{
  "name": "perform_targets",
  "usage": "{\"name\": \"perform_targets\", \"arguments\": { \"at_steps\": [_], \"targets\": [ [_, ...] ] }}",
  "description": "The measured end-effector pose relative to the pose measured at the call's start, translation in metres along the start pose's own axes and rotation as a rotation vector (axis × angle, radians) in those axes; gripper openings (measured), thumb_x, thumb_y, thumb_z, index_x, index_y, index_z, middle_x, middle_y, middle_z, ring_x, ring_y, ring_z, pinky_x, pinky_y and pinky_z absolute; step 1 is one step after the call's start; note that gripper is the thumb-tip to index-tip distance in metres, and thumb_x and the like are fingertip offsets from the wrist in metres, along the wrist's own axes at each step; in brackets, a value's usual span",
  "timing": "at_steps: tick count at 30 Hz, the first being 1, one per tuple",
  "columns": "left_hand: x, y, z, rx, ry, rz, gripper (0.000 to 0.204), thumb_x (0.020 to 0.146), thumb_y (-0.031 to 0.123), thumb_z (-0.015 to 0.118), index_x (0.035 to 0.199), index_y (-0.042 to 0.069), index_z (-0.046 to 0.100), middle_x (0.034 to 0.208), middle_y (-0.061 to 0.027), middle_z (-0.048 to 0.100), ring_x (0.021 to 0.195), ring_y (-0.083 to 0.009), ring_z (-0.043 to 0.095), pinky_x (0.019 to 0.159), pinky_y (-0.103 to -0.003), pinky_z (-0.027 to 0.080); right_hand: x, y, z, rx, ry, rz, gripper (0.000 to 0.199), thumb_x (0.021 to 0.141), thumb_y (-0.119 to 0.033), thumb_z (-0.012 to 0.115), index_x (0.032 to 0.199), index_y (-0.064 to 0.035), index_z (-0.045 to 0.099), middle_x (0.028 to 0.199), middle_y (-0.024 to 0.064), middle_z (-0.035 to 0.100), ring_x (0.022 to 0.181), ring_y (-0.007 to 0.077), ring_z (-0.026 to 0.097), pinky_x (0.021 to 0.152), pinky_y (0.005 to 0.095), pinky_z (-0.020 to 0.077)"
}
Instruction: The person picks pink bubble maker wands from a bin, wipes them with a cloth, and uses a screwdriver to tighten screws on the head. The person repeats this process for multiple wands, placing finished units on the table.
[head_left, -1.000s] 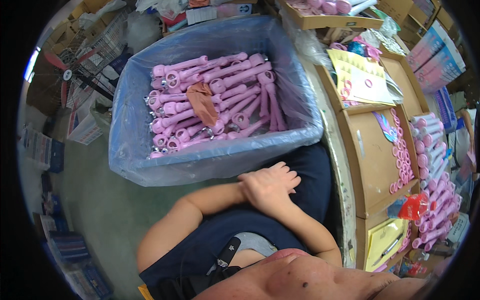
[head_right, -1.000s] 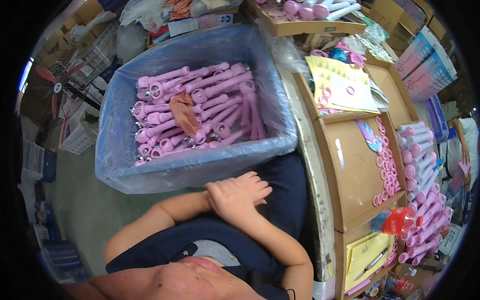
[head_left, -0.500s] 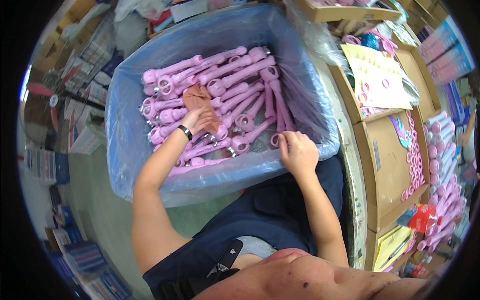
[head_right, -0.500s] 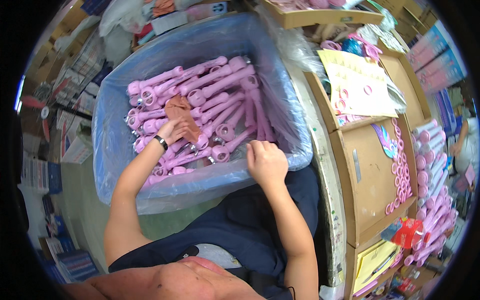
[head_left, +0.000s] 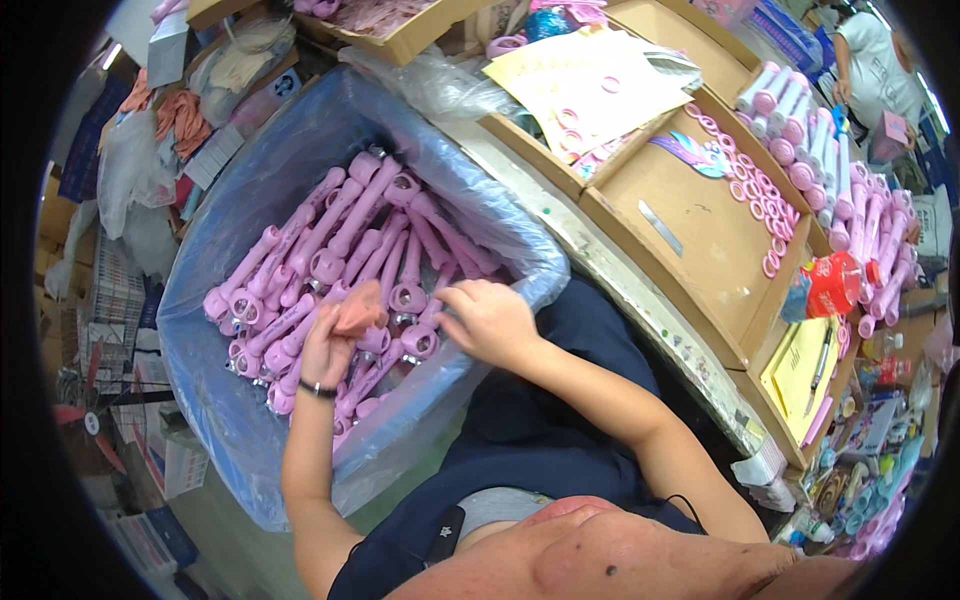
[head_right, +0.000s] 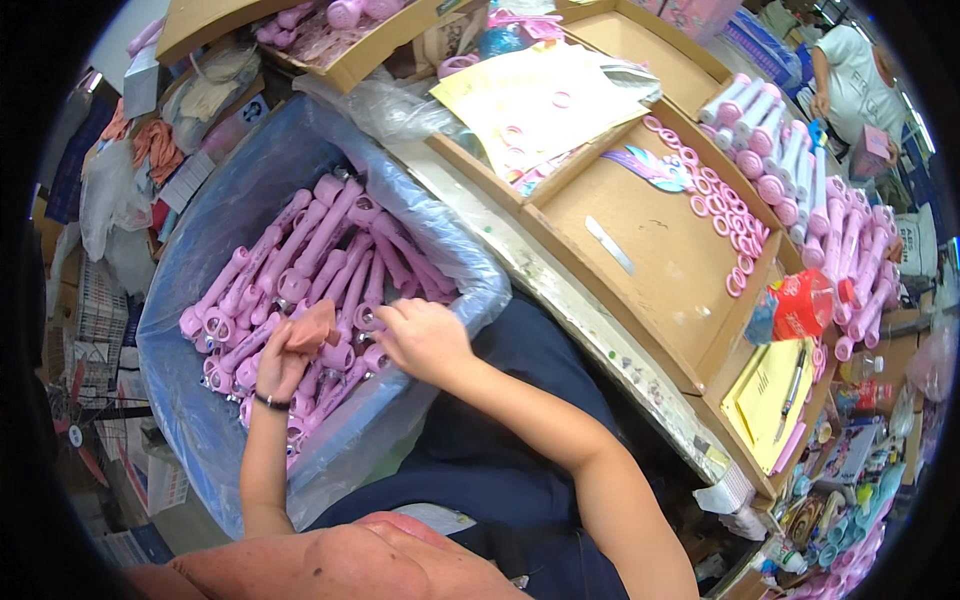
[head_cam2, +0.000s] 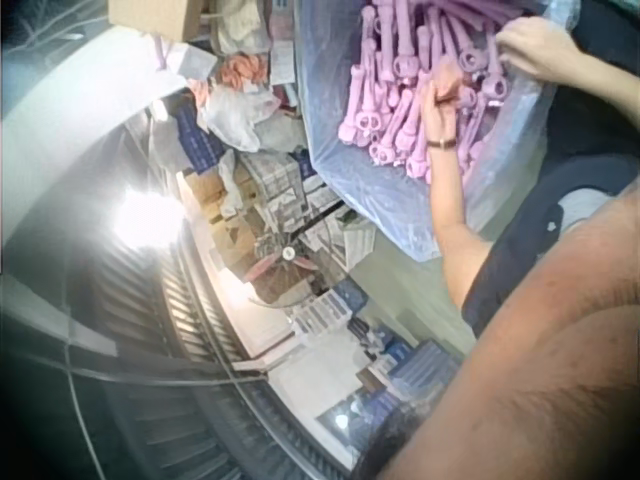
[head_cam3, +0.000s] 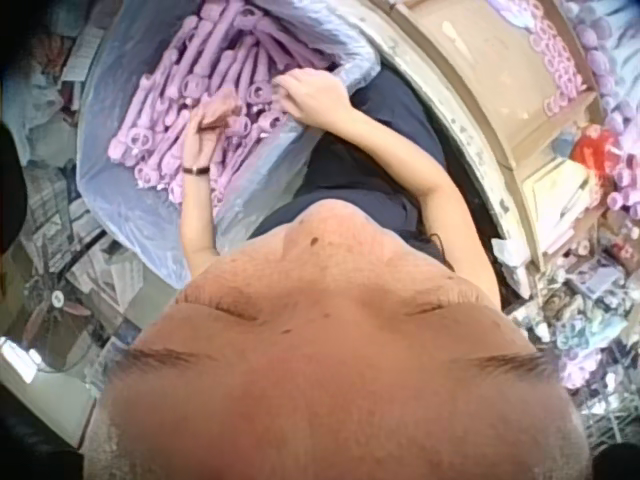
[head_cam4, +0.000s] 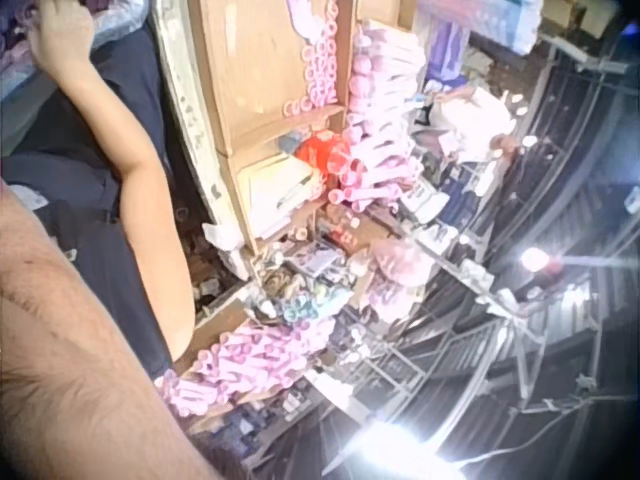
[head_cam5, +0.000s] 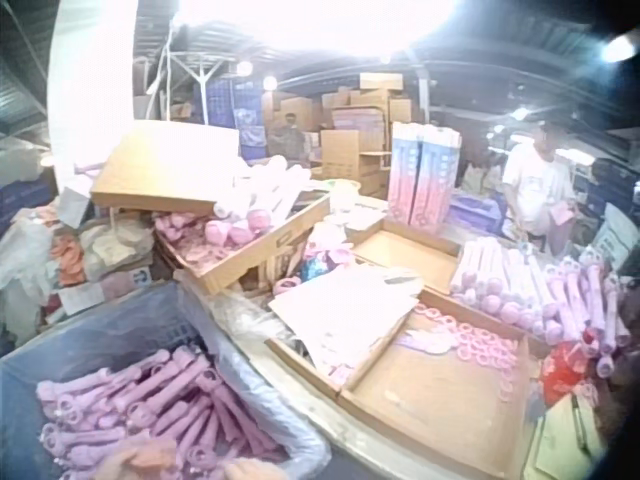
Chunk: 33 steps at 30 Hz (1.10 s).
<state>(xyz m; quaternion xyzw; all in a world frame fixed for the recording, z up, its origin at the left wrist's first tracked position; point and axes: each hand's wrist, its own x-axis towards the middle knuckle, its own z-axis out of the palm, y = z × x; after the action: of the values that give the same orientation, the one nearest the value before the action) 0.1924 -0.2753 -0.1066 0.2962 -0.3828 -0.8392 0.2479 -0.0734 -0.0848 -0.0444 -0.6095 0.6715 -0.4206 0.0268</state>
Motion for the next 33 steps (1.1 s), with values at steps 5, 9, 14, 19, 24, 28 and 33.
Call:
{"name": "perform_targets", "arguments": {
  "at_steps": [5, 9, 14, 19, 24, 28, 33],
  "targets": [
    [-0.068, -0.006, 0.16, -0.224, -0.079, 0.027, 0.038, 0.101, 0.024, 0.048, 0.128, -0.003, 0.048, 0.126, -0.014, 0.057, 0.115, -0.0218, 0.056, 0.1, -0.037, 0.045, -0.015, -0.032, -0.014, 0.306, 0.029, -0.23, 0.044, 0.072, -0.021, 0.074, 0.111, -0.0053, 0.059, 0.118, 0.0121, 0.056, 0.111, 0.0329, 0.054, 0.092, 0.0442, 0.0453],
    [-0.064, -0.059, 0.2, -0.749, -0.437, 0.042, 0.04, 0.098, 0.019, 0.045, 0.132, -0.003, 0.047, 0.131, -0.0187, 0.055, 0.125, -0.0264, 0.05, 0.108, -0.04, 0.037, -0.034, -0.028, -0.046, 0.306, 0.156, -0.165, 0.027, 0.072, -0.012, 0.068, 0.098, -0.0061, 0.063, 0.1, 0.0118, 0.061, 0.096, 0.0324, 0.06, 0.081, 0.0419, 0.0483],
    [-0.062, -0.116, 0.254, -0.536, -0.087, 0.072, 0.044, 0.09, 0.005, 0.049, 0.134, -0.002, 0.047, 0.139, -0.0088, 0.05, 0.134, -0.024, 0.041, 0.113, -0.037, 0.03, -0.058, -0.025, -0.083, 0.243, 0.218, -0.081, 0.017, 0.072, -0.009, 0.066, 0.088, -0.0058, 0.06, 0.085, 0.0114, 0.058, 0.081, 0.0319, 0.06, 0.07, 0.0396, 0.0499],
    [-0.04, -0.097, 0.31, 0.226, -0.018, 0.581, 0.021, 0.09, 0.006, 0.051, 0.108, 0.001, 0.058, 0.096, -0.0061, 0.055, 0.089, -0.0191, 0.049, 0.079, -0.03, 0.042, -0.09, -0.038, -0.098, 0.24, 0.029, -0.41, 0.021, 0.073, -0.019, 0.07, 0.08, -0.006, 0.056, 0.083, 0.0093, 0.055, 0.08, 0.0288, 0.059, 0.072, 0.0371, 0.0483],
    [-0.043, -0.077, 0.318, 1.182, 0.193, 0.772, 0.026, 0.085, 0.01, 0.06, 0.109, 0.007, 0.053, 0.094, -0.007, 0.053, 0.083, -0.0181, 0.054, 0.074, -0.029, 0.045, -0.123, -0.014, -0.126, 0.421, -0.138, -0.276, 0.038, 0.076, -0.027, 0.075, 0.104, -0.0048, 0.061, 0.108, 0.0144, 0.058, 0.101, 0.0324, 0.058, 0.087, 0.0409, 0.0459],
    [-0.053, -0.088, 0.32, -0.071, -0.389, 0.373, 0.027, 0.094, 0.012, 0.052, 0.12, 0.004, 0.052, 0.11, -0.0086, 0.056, 0.104, -0.0187, 0.053, 0.089, -0.029, 0.043, -0.127, -0.004, -0.133, 0.68, 0.058, 0.053, 0.072, 0.079, -0.031, 0.077, 0.138, -0.007, 0.043, 0.139, 0.0192, 0.043, 0.132, 0.0305, 0.04, 0.106, 0.043, 0.037],
    [-0.034, -0.087, 0.333, 0.786, -0.6, 0.387, 0.04, 0.096, 0.003, 0.049, 0.136, -0.002, 0.048, 0.135, -0.0135, 0.053, 0.127, -0.0216, 0.049, 0.11, -0.033, 0.033, -0.1, 0.03, -0.142, 1.432, 0.377, 0.834, 0.028, 0.098, -0.008, 0.051, 0.125, -0.0001, 0.053, 0.111, 0.0083, 0.062, 0.105, 0.0177, 0.061, 0.089, 0.0277, 0.05]
  ]
}}
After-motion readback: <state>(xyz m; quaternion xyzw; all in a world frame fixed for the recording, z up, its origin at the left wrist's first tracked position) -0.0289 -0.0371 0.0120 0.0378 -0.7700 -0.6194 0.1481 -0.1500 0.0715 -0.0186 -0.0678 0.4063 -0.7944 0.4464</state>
